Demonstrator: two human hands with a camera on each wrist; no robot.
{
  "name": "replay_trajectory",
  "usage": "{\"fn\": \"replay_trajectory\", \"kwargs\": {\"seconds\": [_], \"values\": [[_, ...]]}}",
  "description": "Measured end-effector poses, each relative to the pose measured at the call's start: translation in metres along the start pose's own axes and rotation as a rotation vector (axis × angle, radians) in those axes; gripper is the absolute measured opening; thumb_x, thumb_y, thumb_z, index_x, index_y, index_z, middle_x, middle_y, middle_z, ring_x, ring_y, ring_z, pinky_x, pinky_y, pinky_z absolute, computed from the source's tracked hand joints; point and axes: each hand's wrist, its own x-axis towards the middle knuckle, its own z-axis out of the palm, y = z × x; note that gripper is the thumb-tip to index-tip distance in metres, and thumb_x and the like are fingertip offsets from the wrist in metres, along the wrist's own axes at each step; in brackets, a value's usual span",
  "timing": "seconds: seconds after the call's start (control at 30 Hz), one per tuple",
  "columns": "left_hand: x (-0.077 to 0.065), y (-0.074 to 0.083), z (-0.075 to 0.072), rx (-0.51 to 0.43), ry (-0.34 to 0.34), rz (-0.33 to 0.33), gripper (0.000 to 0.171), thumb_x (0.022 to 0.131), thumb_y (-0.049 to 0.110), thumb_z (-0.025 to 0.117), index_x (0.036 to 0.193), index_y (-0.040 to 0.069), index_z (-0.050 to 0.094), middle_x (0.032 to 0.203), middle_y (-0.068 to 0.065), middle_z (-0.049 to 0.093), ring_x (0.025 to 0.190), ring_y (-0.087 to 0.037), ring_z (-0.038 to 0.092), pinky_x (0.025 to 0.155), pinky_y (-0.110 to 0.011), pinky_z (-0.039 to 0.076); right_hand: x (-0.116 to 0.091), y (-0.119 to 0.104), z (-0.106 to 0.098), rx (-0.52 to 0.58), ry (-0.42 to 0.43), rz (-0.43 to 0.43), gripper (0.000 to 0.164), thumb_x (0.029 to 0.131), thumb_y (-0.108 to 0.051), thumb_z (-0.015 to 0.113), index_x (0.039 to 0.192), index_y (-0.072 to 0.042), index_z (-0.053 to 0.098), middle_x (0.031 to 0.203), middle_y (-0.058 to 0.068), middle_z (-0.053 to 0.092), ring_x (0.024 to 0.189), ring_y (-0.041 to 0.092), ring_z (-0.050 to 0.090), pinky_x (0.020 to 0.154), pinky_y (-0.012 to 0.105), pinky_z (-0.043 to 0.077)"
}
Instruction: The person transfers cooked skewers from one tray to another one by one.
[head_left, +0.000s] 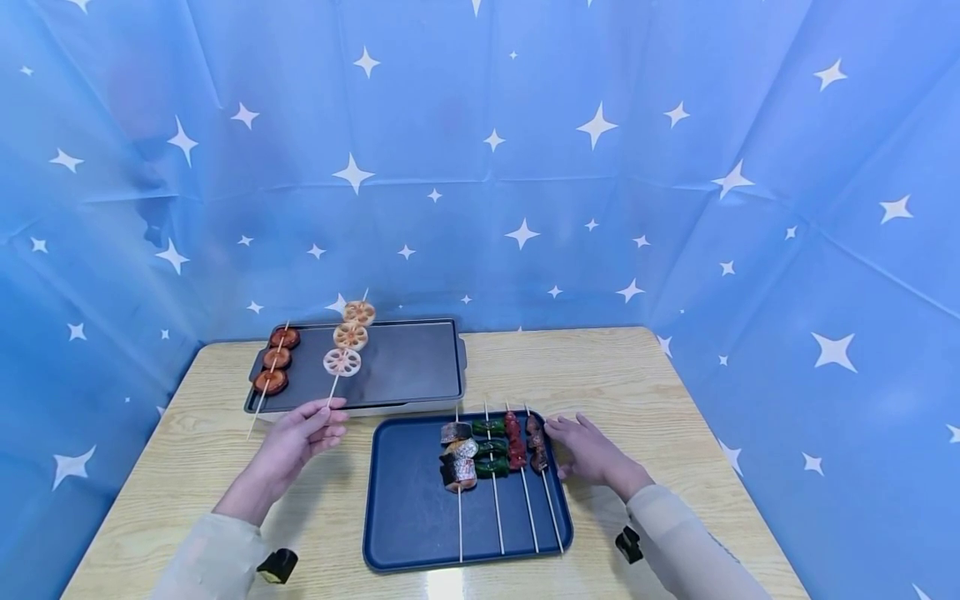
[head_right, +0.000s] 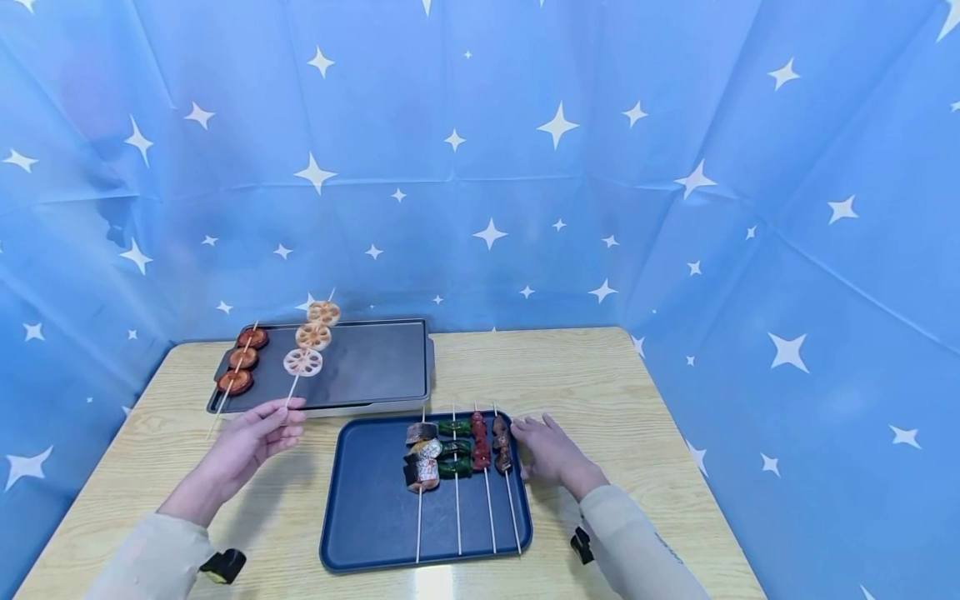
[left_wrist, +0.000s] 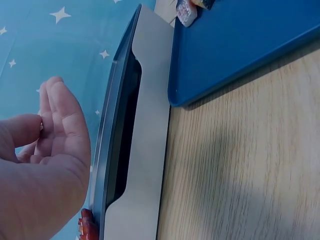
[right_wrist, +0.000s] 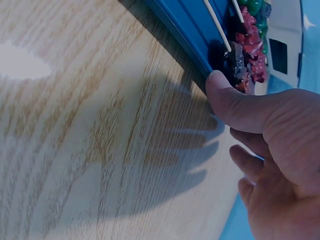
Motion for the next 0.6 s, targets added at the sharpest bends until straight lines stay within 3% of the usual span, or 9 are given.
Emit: {"fn": "replay_trajectory", "kwargs": {"seconds": [0.23, 0.33, 0.47, 0.6], "values": [[-0.001, -0.006, 0.003, -0.006, -0.058, 0.018, 0.042, 0.105, 0.022, 0.044, 0.141, 0.001, 0.045, 0.099, 0.012, 0.073, 0.086, -0.003, 0.069, 0.080, -0.020, 0.059, 0.000, 0.000, 0.001, 0.003, -0.003, 0.001, 0.074, 0.074, -0.012, 0.081, 0.139, 0.005, 0.049, 0.146, 0.024, 0.047, 0.139, 0.042, 0.039, 0.120, 0.060, 0.020], [-0.002, -0.009, 0.003, -0.012, -0.091, 0.013, 0.031, 0.105, 0.019, 0.043, 0.133, 0.011, 0.054, 0.099, 0.011, 0.072, 0.087, -0.004, 0.069, 0.079, -0.020, 0.059, 0.000, 0.001, 0.001, 0.002, -0.004, -0.001, 0.074, 0.074, -0.011, 0.080, 0.139, 0.005, 0.049, 0.146, 0.024, 0.047, 0.139, 0.042, 0.039, 0.120, 0.060, 0.020], [-0.003, -0.011, 0.003, 0.003, -0.126, -0.019, 0.026, 0.104, 0.020, 0.045, 0.127, 0.017, 0.058, 0.100, 0.010, 0.071, 0.088, -0.006, 0.068, 0.080, -0.021, 0.059, 0.001, 0.001, 0.001, 0.001, -0.005, 0.001, 0.074, 0.074, -0.011, 0.080, 0.139, 0.005, 0.049, 0.146, 0.024, 0.047, 0.139, 0.042, 0.039, 0.120, 0.060, 0.020], [-0.007, -0.013, 0.000, 0.040, -0.186, -0.049, 0.036, 0.104, 0.023, 0.047, 0.135, 0.005, 0.052, 0.102, 0.008, 0.070, 0.088, -0.006, 0.067, 0.082, -0.024, 0.059, 0.001, 0.001, 0.001, 0.002, -0.003, -0.003, 0.074, 0.074, -0.012, 0.081, 0.139, 0.005, 0.049, 0.146, 0.024, 0.047, 0.139, 0.043, 0.039, 0.120, 0.060, 0.020]]}}
